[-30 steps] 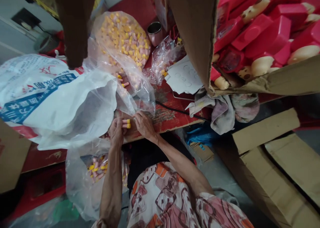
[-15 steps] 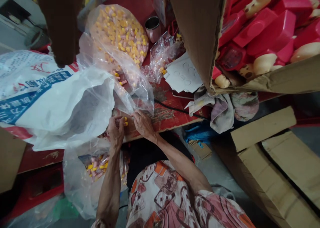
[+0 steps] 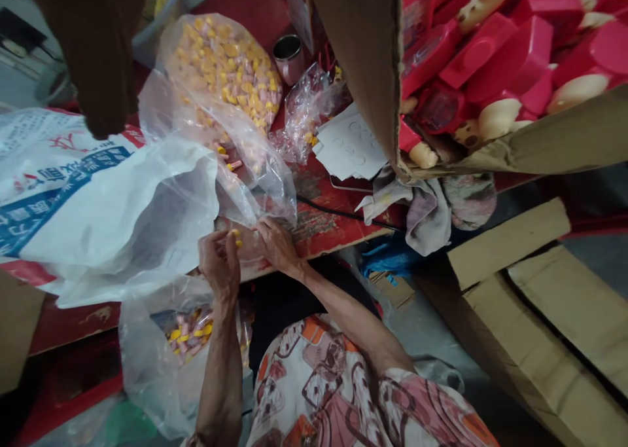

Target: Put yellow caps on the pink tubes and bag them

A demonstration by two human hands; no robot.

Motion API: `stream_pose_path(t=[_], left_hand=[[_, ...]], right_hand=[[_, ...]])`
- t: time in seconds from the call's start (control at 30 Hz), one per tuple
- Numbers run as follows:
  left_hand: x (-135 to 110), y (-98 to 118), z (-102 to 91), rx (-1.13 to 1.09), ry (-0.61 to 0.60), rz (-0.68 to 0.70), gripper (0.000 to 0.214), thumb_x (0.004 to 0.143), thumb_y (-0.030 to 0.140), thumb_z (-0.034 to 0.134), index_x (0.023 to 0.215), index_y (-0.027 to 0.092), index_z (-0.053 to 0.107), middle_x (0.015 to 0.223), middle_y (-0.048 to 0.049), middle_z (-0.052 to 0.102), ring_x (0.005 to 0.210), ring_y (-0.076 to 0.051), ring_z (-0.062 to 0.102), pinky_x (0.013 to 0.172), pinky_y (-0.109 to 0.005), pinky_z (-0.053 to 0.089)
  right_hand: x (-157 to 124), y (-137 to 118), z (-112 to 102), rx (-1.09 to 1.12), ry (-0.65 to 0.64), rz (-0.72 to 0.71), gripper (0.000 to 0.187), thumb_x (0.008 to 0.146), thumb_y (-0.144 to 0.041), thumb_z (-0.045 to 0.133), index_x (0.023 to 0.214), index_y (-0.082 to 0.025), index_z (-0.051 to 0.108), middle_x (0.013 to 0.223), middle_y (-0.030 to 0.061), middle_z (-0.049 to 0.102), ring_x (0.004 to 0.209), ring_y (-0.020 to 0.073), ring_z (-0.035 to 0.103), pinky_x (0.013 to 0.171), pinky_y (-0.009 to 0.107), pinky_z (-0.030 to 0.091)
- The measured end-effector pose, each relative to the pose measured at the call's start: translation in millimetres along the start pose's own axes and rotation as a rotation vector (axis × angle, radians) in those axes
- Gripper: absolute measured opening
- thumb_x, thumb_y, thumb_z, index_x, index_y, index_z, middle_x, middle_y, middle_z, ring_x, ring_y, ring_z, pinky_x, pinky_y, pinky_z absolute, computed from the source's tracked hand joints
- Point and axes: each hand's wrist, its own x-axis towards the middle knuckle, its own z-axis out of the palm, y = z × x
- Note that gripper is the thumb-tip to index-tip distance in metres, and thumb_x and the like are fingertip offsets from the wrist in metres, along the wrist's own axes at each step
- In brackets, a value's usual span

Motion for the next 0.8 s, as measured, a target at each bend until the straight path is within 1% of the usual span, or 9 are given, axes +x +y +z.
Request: stream_pose_path(t=[0.07,0.13,0.2,0.27,0.37,0.43,0.53,0.7,0.8], left_hand=[[-0.3,-1.7,4.2,-0.004,-0.008,-0.025,0.024,0.101,0.044,0.057,0.101,0.021,0.066,0.099,-0.0077,0.070,0.090,-0.020,0.068,0.081,-0.033,0.055],[-1.3,-5.0,10.2,-0.017,-0.078,-0.068,0.022,0.099,0.043,0.059,0.099,0.022,0.066,0.093,-0.0052,0.070,0.081,-0.018,0.067,0.076,-0.031,0.055],[-2.6,-8.8,15.2,-0.039,-0.111,-0.113,0.021,0.097,0.043,0.061,0.097,0.022,0.066,0.089,-0.0026,0.070,0.074,-0.016,0.065,0.072,-0.029,0.054],[-4.8,-11.4,17.8,-0.056,-0.093,-0.132,0.023,0.095,0.044,0.063,0.098,0.021,0.066,0.087,-0.0019,0.071,0.072,-0.015,0.065,0.072,-0.028,0.054],[-10.1,-11.2,17.6,-0.074,-0.017,-0.138,0.027,0.095,0.046,0.064,0.099,0.020,0.068,0.087,-0.0026,0.072,0.066,-0.013,0.062,0.069,-0.027,0.053],[-13.5,-9.3,15.2,-0.094,-0.009,-0.129,0.029,0.095,0.048,0.065,0.101,0.020,0.069,0.086,-0.0026,0.072,0.064,-0.013,0.061,0.068,-0.027,0.052],[-15.9,-6.6,9.5,-0.126,-0.053,-0.083,0.030,0.096,0.049,0.065,0.101,0.020,0.070,0.087,-0.0024,0.072,0.067,-0.013,0.062,0.067,-0.027,0.052],[-12.2,-4.8,6.0,0.005,-0.012,-0.012,0.030,0.100,0.047,0.060,0.106,0.019,0.070,0.095,-0.0064,0.072,0.084,-0.017,0.067,0.079,-0.029,0.053],[-7.2,-6.0,7.8,0.054,-0.089,0.017,0.026,0.102,0.043,0.058,0.103,0.019,0.069,0.095,-0.0060,0.071,0.083,-0.016,0.067,0.078,-0.028,0.053]], right_hand=[[0.0,0.2,0.0,-0.009,0.000,0.002,0.028,0.105,-0.011,0.043,0.114,-0.020,0.068,0.115,0.0090,0.066,0.113,0.0220,0.062,0.103,0.035,0.051],[0.2,0.5,0.3,-0.022,0.004,0.007,0.029,0.104,-0.010,0.042,0.114,-0.019,0.068,0.115,0.0095,0.066,0.113,0.0217,0.062,0.104,0.034,0.051],[0.6,0.6,0.5,-0.022,-0.001,0.000,0.030,0.103,-0.009,0.041,0.113,-0.019,0.067,0.116,0.0098,0.065,0.113,0.0215,0.062,0.104,0.034,0.050],[0.9,0.3,0.5,-0.014,-0.003,-0.009,0.030,0.103,-0.008,0.041,0.113,-0.018,0.067,0.116,0.0105,0.065,0.113,0.0218,0.062,0.104,0.034,0.051],[1.2,-0.2,-0.2,-0.010,-0.004,-0.013,0.028,0.104,-0.009,0.041,0.113,-0.017,0.067,0.115,0.0108,0.065,0.112,0.0223,0.063,0.102,0.035,0.051],[1.3,-0.2,-0.7,-0.015,-0.006,-0.009,0.027,0.104,-0.010,0.042,0.113,-0.018,0.066,0.115,0.0105,0.065,0.111,0.0222,0.063,0.102,0.035,0.051],[1.4,0.4,-0.8,-0.023,-0.006,-0.001,0.027,0.104,-0.010,0.043,0.114,-0.018,0.066,0.115,0.0103,0.066,0.111,0.0221,0.063,0.102,0.034,0.051],[0.6,1.3,0.0,-0.011,-0.006,-0.015,0.028,0.105,-0.010,0.042,0.115,-0.017,0.067,0.115,0.0102,0.066,0.112,0.0218,0.062,0.101,0.034,0.051],[0.4,1.3,0.1,-0.003,0.005,-0.008,0.029,0.103,-0.009,0.042,0.115,-0.018,0.067,0.116,0.0102,0.066,0.113,0.0221,0.062,0.104,0.035,0.050]])
